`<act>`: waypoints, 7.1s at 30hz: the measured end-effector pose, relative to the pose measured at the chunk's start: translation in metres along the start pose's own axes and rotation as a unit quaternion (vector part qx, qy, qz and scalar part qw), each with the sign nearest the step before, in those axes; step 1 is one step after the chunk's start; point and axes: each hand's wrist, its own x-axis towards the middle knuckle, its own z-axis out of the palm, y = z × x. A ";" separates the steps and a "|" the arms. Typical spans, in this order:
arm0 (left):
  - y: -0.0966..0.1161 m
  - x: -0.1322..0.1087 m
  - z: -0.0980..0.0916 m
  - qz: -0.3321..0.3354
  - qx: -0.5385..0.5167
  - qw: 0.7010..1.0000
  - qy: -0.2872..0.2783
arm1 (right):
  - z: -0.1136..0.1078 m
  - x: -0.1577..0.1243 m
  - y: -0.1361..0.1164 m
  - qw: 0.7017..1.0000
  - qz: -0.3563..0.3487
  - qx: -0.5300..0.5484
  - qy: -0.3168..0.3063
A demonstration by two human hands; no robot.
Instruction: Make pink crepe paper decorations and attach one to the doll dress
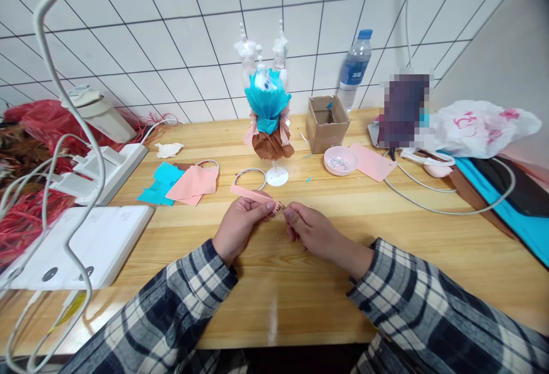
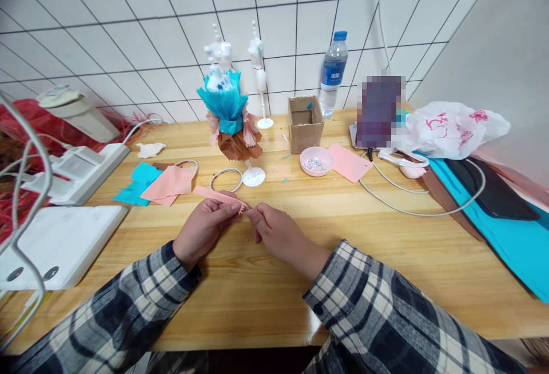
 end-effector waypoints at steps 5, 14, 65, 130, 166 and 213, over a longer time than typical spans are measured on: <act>-0.002 0.001 -0.001 0.000 0.012 1.000 -0.012 | 0.005 -0.001 0.000 1.000 -0.012 0.009 0.010; 0.000 0.000 0.000 0.006 0.013 1.000 -0.012 | 0.007 0.000 -0.001 0.999 -0.008 0.024 0.024; 0.027 0.011 -0.027 0.046 -0.134 0.970 0.197 | -0.020 0.019 0.009 0.965 0.013 0.247 0.090; 0.006 0.025 -0.029 0.120 0.037 0.978 0.168 | -0.022 0.025 0.007 0.913 -0.170 -0.370 0.027; 0.005 0.027 -0.028 0.115 0.040 0.977 0.177 | 0.003 0.044 0.007 0.946 -0.153 -0.282 0.049; 0.000 0.027 -0.024 0.128 0.126 0.973 0.142 | -0.089 0.034 -0.010 0.887 -0.208 -0.354 0.213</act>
